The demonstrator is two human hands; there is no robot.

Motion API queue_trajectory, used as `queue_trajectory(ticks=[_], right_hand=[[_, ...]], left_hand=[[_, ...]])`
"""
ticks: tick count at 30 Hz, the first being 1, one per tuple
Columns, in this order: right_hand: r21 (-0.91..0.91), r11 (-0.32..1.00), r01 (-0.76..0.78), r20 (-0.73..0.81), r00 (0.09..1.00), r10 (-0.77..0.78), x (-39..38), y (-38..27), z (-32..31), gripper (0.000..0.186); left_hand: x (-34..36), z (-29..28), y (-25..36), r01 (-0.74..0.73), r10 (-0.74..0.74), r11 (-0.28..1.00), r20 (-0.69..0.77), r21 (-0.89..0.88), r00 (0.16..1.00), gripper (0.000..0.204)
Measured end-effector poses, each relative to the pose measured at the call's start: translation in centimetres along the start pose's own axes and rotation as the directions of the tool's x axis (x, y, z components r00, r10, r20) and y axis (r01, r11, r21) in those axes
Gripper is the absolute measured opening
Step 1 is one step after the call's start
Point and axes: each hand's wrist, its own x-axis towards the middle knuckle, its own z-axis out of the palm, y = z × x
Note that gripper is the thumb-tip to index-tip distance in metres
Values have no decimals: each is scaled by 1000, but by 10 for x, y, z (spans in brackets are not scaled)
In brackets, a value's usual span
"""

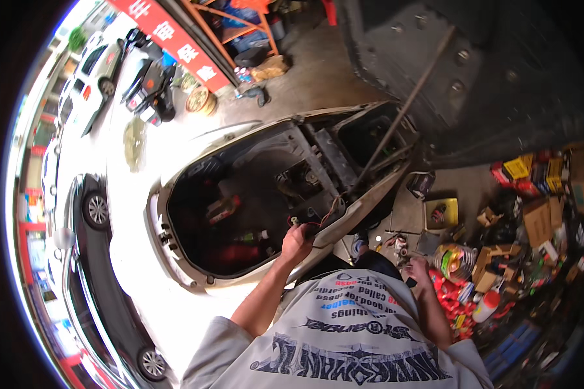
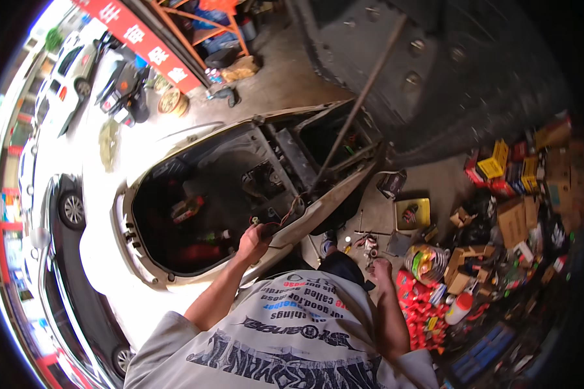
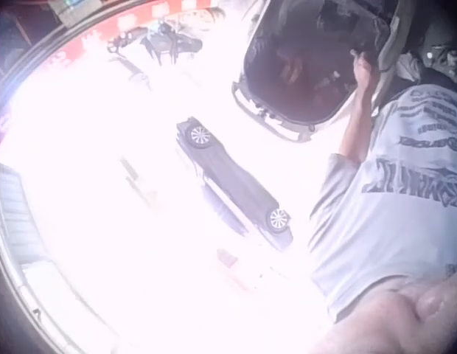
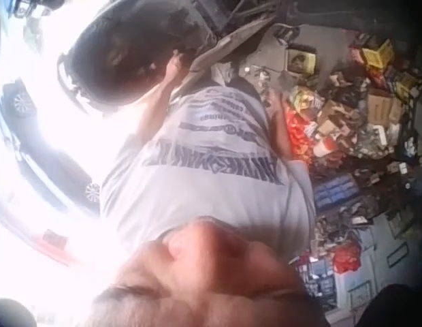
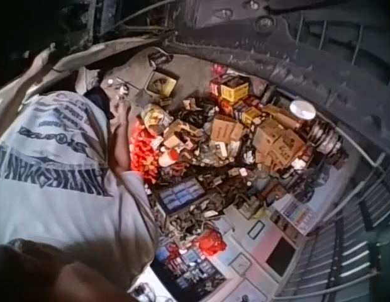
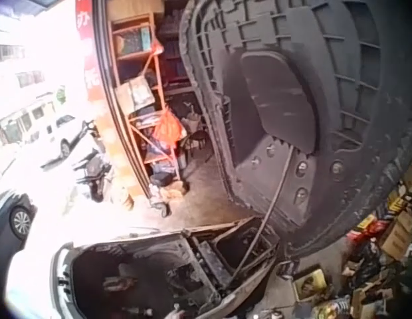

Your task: The person is manipulating electrical wires and connectors inside the internal compartment of a scooter.

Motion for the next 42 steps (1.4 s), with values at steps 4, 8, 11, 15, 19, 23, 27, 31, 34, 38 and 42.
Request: queue_trajectory(ticks=[4,8,11,15,19,23,27,31,34,38,42], right_hand=[[-218,948,231,103,972,-213,-25,-54,29,18],[-388,768,510,268,859,-436,-46,-111,83,21],[-430,600,675,403,738,-541,-66,-148,135,20],[-386,582,716,543,686,-484,-88,-182,199,20],[-385,685,619,567,744,-354,-85,-170,217,20],[-499,743,446,388,881,-269,-74,-118,167,20],[-458,871,181,111,983,-145,-95,-57,87,20],[-412,902,-133,-146,986,78,-139,-12,38,17],[-441,865,-239,-185,967,172,-165,5,32,16],[-426,868,-256,-170,965,201,-178,12,47,20],[-380,890,-252,-137,967,216,-177,5,62,22]], left_hand=[[0,-3,-2,10,-12,999,-42,-54,999,26],[3,-5,-11,37,-43,991,-47,-127,998,27],[9,-7,-21,115,-114,957,17,-266,993,30],[39,-15,-39,215,-211,901,53,-377,976,29],[100,-23,-62,205,-229,955,-94,-213,969,33],[163,-18,-95,285,-298,943,-58,-173,953,34],[222,18,-136,342,-338,915,56,-216,940,37],[265,77,-178,284,-327,908,-97,-308,940,44],[283,113,-199,70,-86,994,-209,-81,974,48],[304,133,-201,116,-118,990,-20,-86,993,56],[322,134,-189,368,-362,929,103,-44,927,59]])
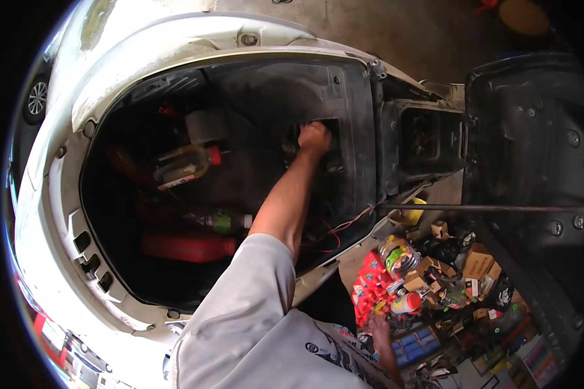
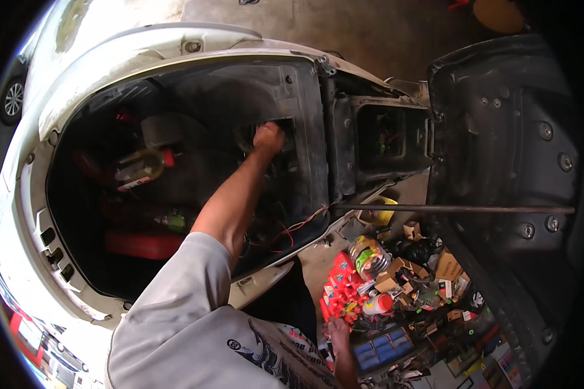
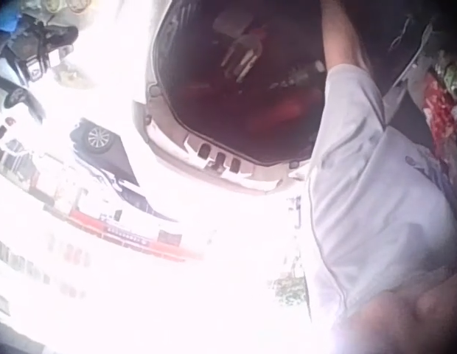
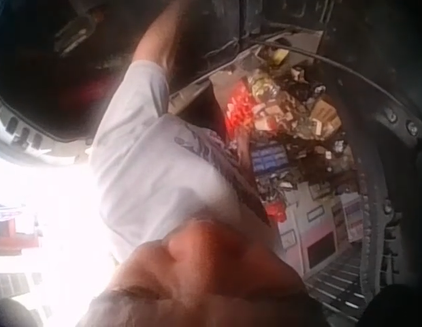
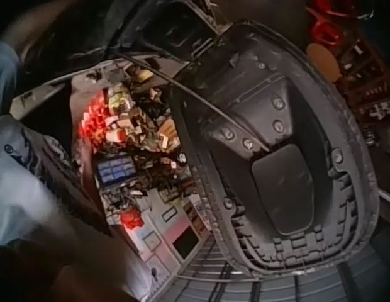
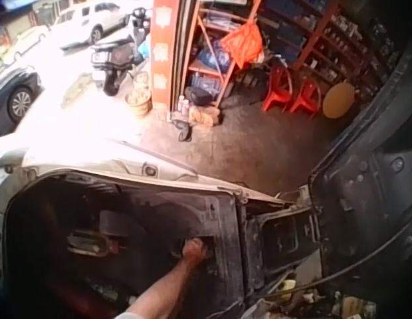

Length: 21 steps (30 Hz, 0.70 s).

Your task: The person is manipulating electrical wires and connectors inside the internal compartment of a scooter.

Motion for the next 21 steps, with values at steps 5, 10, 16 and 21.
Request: queue_trajectory(ticks=[5,10,16,21], right_hand=[[37,998,48,16,999,-49,0,-22,9,22],[29,999,42,41,998,-43,1,-33,15,22],[28,996,80,73,994,-82,4,-35,19,23],[18,996,87,75,993,-88,5,-42,21,24]], left_hand=[[-2,11,-3,-65,90,995,-421,71,903,55],[11,12,-14,-111,67,982,-264,-155,962,41],[10,4,-18,-91,36,972,-247,-215,968,41],[13,2,-10,-91,16,971,-321,-220,947,46]])
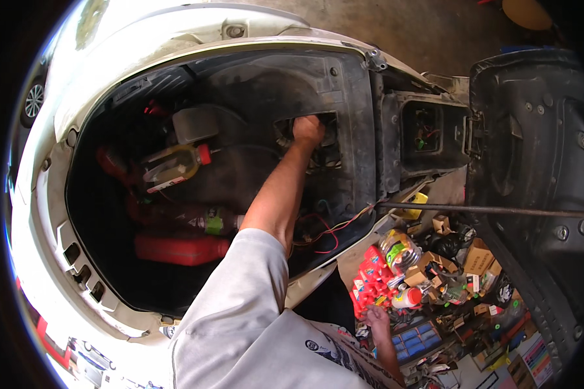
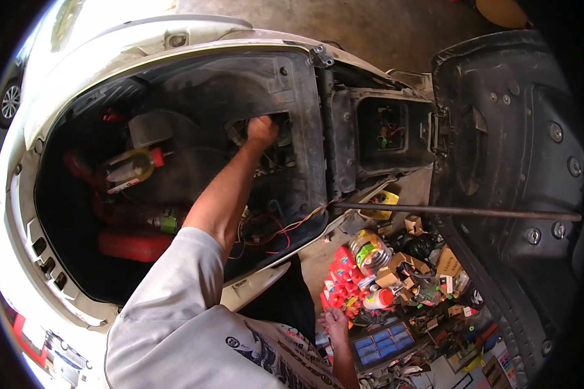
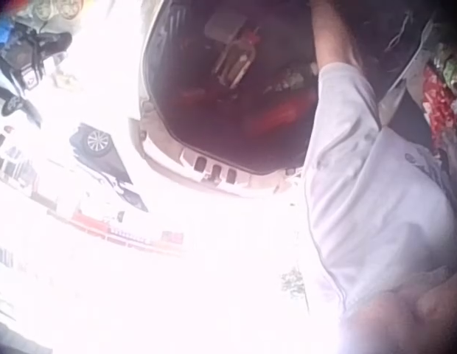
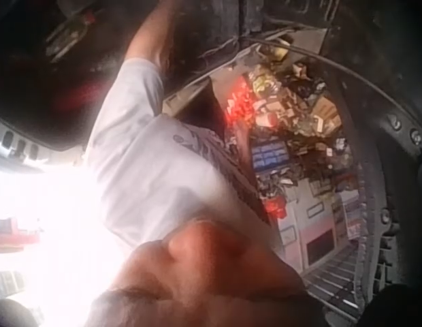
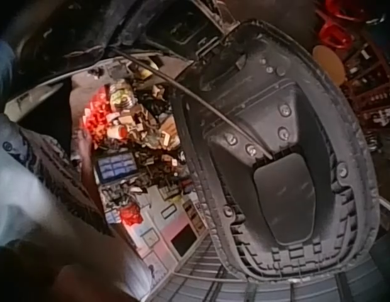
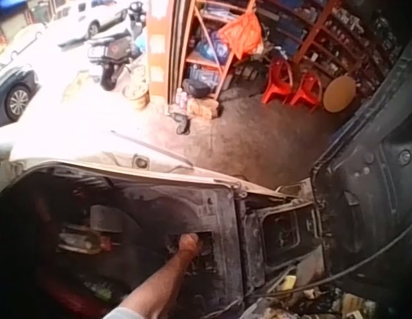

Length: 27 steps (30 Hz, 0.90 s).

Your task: The person is manipulating electrical wires and connectors inside the internal compartment of a scooter.

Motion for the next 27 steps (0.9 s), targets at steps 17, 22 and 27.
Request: queue_trajectory(ticks=[17,22,27], right_hand=[[-11,1000,2,-19,1000,-2,2,-4,6,24],[10,1000,20,28,999,-20,5,-6,6,23],[-26,999,24,53,998,-22,7,-9,7,22]], left_hand=[[5,-3,-20,-292,283,956,-213,-14,935,50],[3,-9,-20,-323,307,944,-186,-61,933,42],[-6,-23,-9,-193,189,977,-50,-88,981,39]])
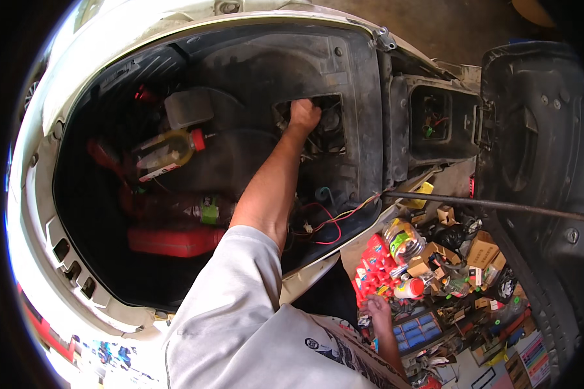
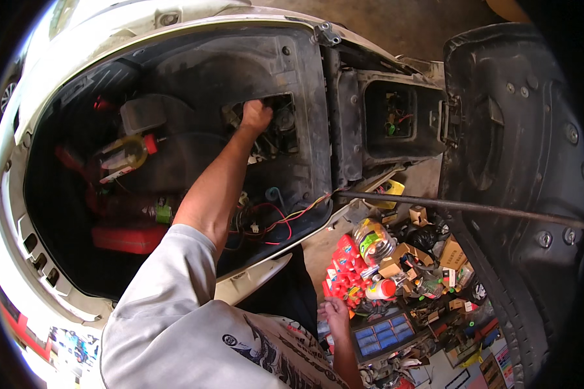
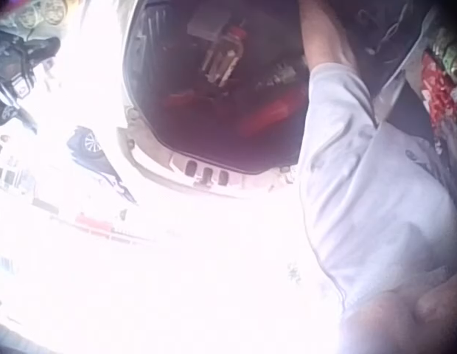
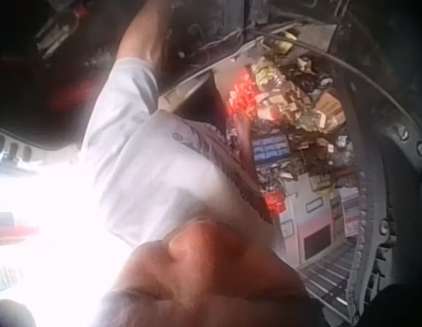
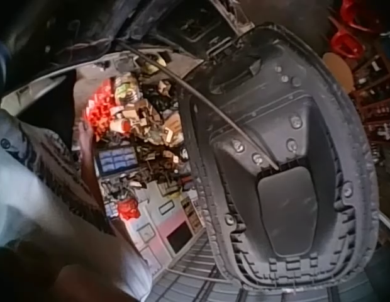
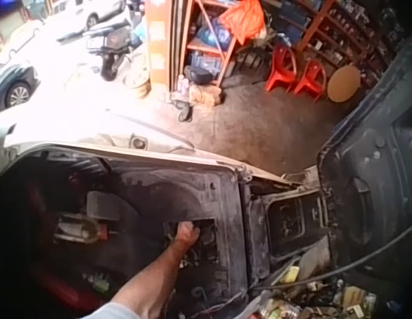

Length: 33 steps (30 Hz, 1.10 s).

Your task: The person is manipulating electrical wires and connectors inside the internal compartment of a scooter.

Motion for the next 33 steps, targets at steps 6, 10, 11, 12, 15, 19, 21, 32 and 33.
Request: queue_trajectory(ticks=[6,10,11,12,15,19,21,32,33], right_hand=[[20,1000,-11,-12,1000,12,4,0,-4,22],[38,999,-6,-10,1000,7,6,4,-7,22],[33,999,-10,-27,1000,11,7,6,-8,22],[43,999,0,-12,1000,0,7,8,-9,22],[20,1000,18,-25,1000,-18,5,15,-14,24],[64,998,-23,-31,999,25,5,25,-15,24],[100,994,-39,-21,999,41,7,29,-14,23],[32,999,-13,-21,1000,13,13,31,-14,26],[32,999,-10,-2,1000,10,13,31,-14,26]], left_hand=[[-4,-5,4,-19,19,1000,-8,-16,1000,38],[-2,8,-2,59,-62,993,-18,-106,998,38],[0,13,-5,66,-67,998,-52,-17,996,37],[2,18,-8,74,-70,996,-73,56,995,36],[6,26,-18,-46,87,946,-115,321,990,33],[14,16,-20,-66,112,976,-218,210,969,30],[12,7,-13,-56,77,943,-51,329,996,29],[11,4,19,81,-132,938,131,336,983,40],[14,6,16,69,-135,932,163,356,977,41]])
